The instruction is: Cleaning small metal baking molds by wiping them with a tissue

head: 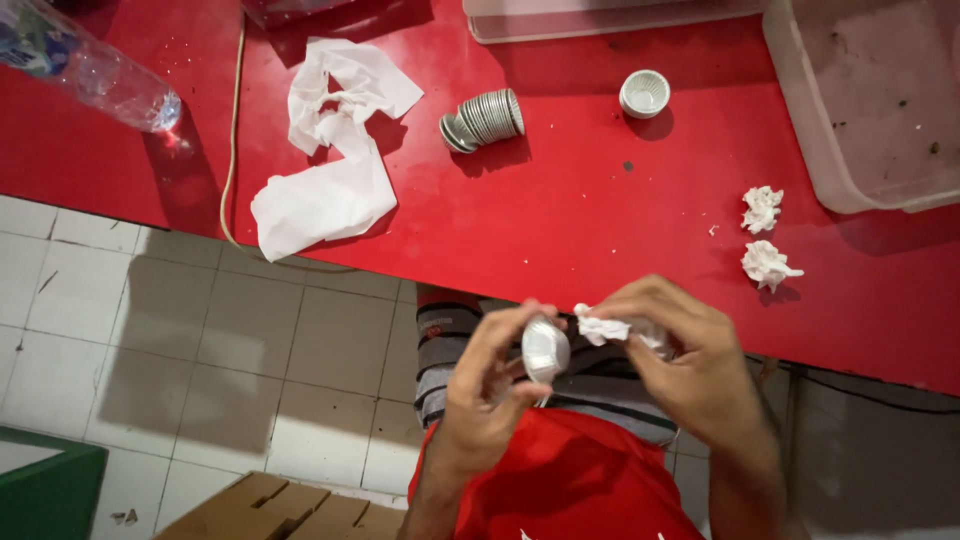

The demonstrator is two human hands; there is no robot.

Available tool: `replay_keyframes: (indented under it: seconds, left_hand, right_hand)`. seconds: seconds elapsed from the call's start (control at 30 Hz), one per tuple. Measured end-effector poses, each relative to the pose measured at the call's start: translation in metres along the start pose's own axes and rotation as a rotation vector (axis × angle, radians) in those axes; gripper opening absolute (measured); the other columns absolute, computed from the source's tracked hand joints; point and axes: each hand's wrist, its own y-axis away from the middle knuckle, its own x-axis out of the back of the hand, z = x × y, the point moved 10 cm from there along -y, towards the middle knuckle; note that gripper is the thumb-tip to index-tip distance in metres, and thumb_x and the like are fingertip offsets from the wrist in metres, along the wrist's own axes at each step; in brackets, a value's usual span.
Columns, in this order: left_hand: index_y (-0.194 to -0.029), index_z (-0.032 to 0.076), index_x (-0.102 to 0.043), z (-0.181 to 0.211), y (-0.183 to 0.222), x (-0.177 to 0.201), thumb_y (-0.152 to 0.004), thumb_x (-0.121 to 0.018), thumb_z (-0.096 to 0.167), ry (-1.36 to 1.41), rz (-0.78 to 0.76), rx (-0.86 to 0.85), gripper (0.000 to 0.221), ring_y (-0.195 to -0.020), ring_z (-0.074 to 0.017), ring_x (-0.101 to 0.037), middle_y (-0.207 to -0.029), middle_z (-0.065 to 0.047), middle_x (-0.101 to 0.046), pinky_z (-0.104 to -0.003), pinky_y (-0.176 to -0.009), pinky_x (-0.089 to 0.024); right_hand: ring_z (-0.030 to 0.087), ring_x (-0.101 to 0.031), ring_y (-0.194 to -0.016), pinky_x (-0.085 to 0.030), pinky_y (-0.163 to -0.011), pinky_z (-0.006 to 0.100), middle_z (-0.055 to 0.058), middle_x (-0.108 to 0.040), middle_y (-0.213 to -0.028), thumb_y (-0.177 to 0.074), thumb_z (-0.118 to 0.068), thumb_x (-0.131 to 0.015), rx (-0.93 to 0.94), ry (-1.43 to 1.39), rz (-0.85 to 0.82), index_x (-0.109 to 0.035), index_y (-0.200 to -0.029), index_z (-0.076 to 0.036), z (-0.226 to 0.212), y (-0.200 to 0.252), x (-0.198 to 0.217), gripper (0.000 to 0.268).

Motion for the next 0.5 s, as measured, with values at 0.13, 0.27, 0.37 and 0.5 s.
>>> replay_keyframes:
  seconds: [0.13, 0.27, 0.37, 0.5]
  left_hand:
    - [-0.153, -0.002, -0.036, 0.001, -0.007, 0.000, -0.109, -0.060, 0.024, 0.116, 0.003, -0.075, 0.057, -0.136, -0.0403, -0.059, -0.149, -0.024, -0.048, -0.047, -0.119, -0.049]
    - [-0.138, 0.002, -0.046, 0.003, -0.017, -0.004, -0.103, -0.066, 0.024, 0.046, 0.032, -0.039, 0.046, -0.135, -0.0318, -0.056, -0.140, -0.021, -0.055, -0.040, -0.114, -0.050]
    - [-0.142, 0.001, -0.045, -0.001, -0.019, -0.004, -0.103, -0.062, 0.026, -0.111, 0.005, 0.035, 0.050, -0.132, -0.0287, -0.057, -0.138, -0.019, -0.054, -0.037, -0.113, -0.048]
    - [-0.148, 0.001, -0.046, 0.004, -0.020, -0.014, -0.106, -0.051, 0.033, -0.294, -0.080, 0.114, 0.053, -0.130, -0.0265, -0.055, -0.138, -0.016, -0.048, -0.033, -0.107, -0.049]
  right_hand:
    - [0.017, -0.070, -0.087, -0.052, -0.071, 0.024, 0.009, -0.073, -0.097, -0.093, -0.009, -0.069, -0.044, -0.114, 0.048, -0.074, -0.102, -0.002, 0.007, 0.006, -0.005, 0.012]
    - [0.015, -0.066, -0.067, -0.056, -0.063, 0.022, 0.012, -0.071, -0.099, -0.093, 0.000, -0.067, -0.202, -0.371, 0.152, -0.072, -0.104, 0.002, 0.026, 0.015, -0.017, 0.012]
    - [0.017, -0.068, -0.066, -0.059, -0.064, 0.024, 0.013, -0.071, -0.098, -0.093, 0.000, -0.068, -0.213, -0.445, 0.217, -0.070, -0.101, 0.003, 0.032, 0.018, -0.017, 0.009]
    - [0.020, -0.068, -0.072, -0.061, -0.069, 0.028, 0.016, -0.069, -0.107, -0.092, -0.005, -0.071, -0.261, -0.722, 0.248, -0.068, -0.104, 0.003, 0.060, 0.027, -0.027, 0.015]
